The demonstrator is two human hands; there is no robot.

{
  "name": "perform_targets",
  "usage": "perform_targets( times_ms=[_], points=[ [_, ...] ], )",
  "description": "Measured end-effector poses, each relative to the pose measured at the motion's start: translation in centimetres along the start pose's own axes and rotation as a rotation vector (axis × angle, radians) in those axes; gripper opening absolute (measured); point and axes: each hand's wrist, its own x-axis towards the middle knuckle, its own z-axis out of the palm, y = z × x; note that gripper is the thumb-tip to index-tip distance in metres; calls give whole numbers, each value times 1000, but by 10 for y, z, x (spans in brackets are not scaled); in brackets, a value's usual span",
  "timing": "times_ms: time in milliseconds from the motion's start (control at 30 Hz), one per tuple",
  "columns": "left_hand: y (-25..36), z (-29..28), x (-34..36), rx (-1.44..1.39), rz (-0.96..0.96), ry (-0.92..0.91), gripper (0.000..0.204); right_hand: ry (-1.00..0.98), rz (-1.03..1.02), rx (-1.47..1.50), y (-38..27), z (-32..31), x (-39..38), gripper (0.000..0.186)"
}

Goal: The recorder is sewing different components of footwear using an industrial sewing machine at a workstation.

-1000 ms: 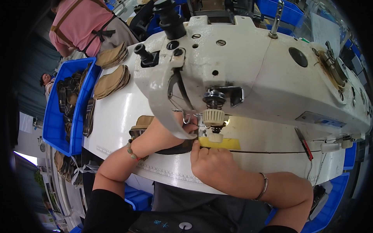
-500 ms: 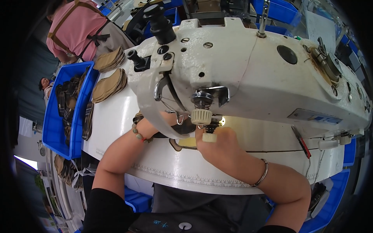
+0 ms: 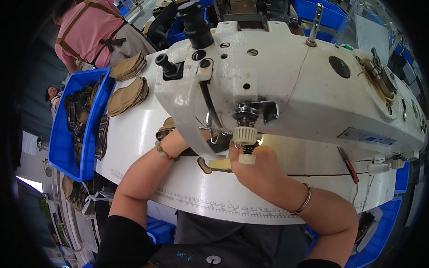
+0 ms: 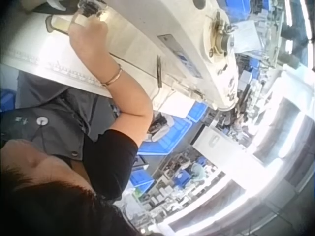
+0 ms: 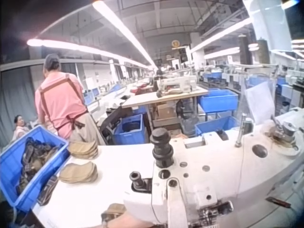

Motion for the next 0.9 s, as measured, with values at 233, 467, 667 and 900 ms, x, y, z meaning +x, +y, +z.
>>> perform_targets(
  times_ms=[233,467,667,900],
  points=[
    [4,-4,0,-272,-107,-10,31,-64,-491,-772,6,-14,-6,43],
    [4,-1,2,-83,-139,-102,32,45,-574,-909,19,-5,-2,40],
    [9,-12,1,8,-148,-101,23,131,-162,-49,3,-5,6,15],
    [32,-58,-25,36,147,-143,21,256,-370,-66,13,-7,15,10]
  ],
)
